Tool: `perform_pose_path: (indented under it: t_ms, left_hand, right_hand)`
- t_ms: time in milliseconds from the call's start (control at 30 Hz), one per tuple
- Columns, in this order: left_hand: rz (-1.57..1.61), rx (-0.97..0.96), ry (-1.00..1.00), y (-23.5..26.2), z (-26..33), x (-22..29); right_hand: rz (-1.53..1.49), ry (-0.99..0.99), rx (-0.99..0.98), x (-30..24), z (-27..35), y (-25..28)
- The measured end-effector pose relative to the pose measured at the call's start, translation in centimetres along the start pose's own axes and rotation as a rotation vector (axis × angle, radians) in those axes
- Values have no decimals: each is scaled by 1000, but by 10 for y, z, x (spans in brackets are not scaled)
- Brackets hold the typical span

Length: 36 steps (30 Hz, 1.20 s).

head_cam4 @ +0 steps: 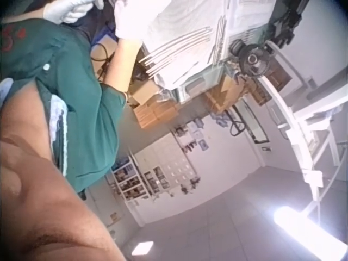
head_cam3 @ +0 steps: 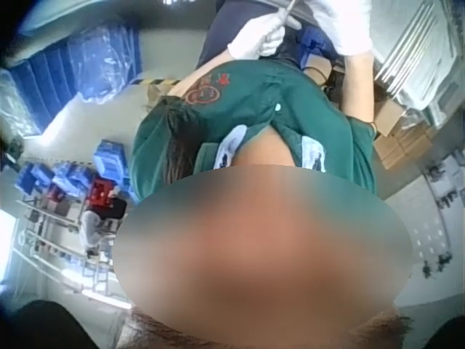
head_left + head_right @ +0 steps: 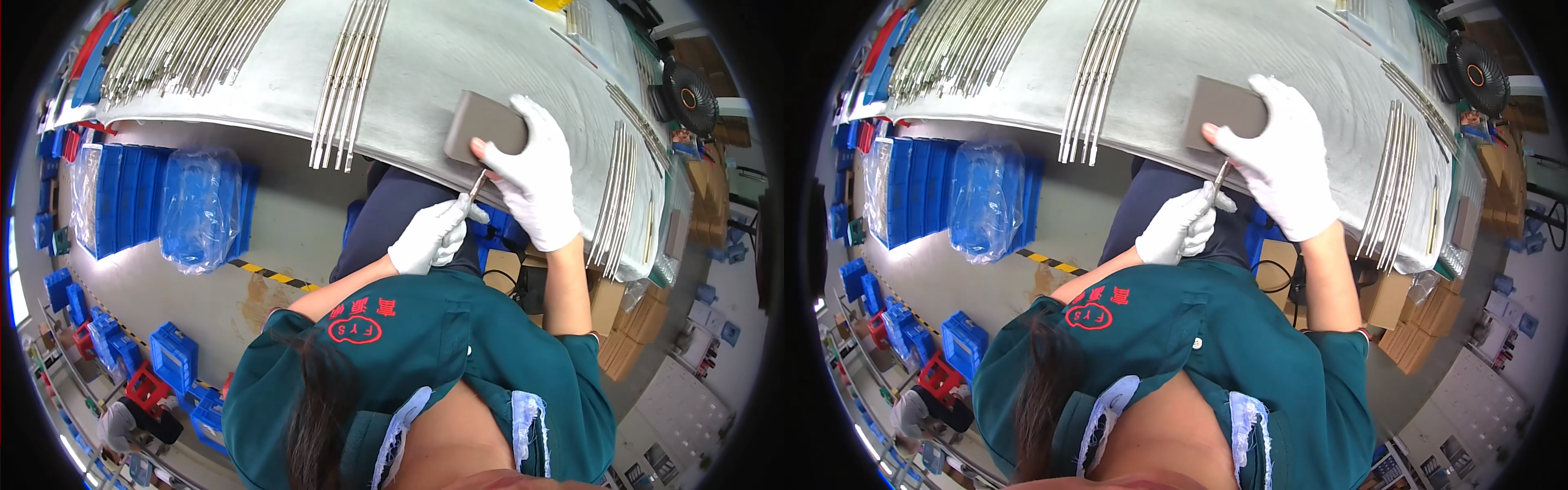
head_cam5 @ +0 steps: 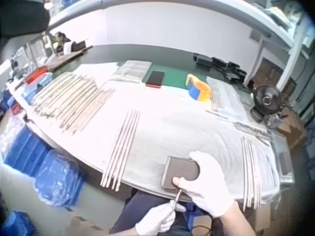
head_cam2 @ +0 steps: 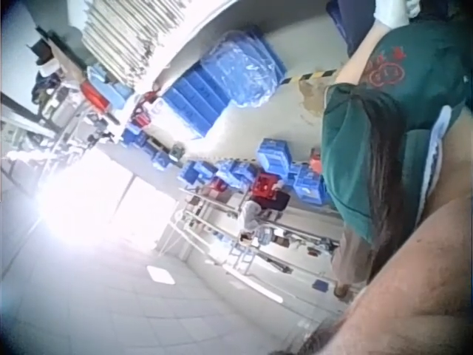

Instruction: Sanding the surface of long metal rods using a hand-held sanding block.

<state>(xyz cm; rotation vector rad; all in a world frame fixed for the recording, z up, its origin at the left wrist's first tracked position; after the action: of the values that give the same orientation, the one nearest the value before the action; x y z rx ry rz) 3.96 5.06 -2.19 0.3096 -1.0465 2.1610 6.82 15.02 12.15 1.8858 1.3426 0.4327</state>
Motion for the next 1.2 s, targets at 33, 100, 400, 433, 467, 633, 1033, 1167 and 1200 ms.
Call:
perform_pose_path:
  t_ms: [33, 100, 400, 433, 467, 633, 1033, 1167, 1200]
  left_hand:
    - [-4, -2, 0, 0, 0, 1]
    - [38, -19, 32, -4, 2, 0]
    - [1, -39, 2, -7, -1, 0]
    - [-1, -40, 1, -6, 0, -1]
    - [-11, -15, -8, -4, 0, -1]
    - [4, -7, 46, -1, 0, -5]
    - [-29, 35, -63, 2, -2, 2]
    - [-53, 55, -66, 1, -2, 1]
    - [-35, 61, -38, 0, -3, 0]
  right_hand:
    - [3, -2, 3, 7, 6, 5]
    - [29, -76, -88, 32, 28, 18]
    - [-3, 43, 27, -6, 3, 1]
    - [12, 33, 20, -13, -4, -3]
    - [14, 32, 22, -10, -2, -1]
    - [50, 56, 3, 17, 21, 26]
    - [240, 44, -124, 29, 37, 41]
    - [151, -22, -48, 25, 36, 39]
    - [122, 30, -34, 14, 28, 32]
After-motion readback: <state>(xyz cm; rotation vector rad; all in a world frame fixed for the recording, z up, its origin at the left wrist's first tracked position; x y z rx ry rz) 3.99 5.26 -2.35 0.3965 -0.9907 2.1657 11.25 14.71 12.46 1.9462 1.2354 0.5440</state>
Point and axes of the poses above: each hand's wrist, its own z-axis away from the middle knuckle, its own y-axis out of the back of the hand, x = y × z, the point moved 8 cm from there along -z, towards the middle knuckle, and after that the axes turned 14 degrees about x, right-handed, at the moved point
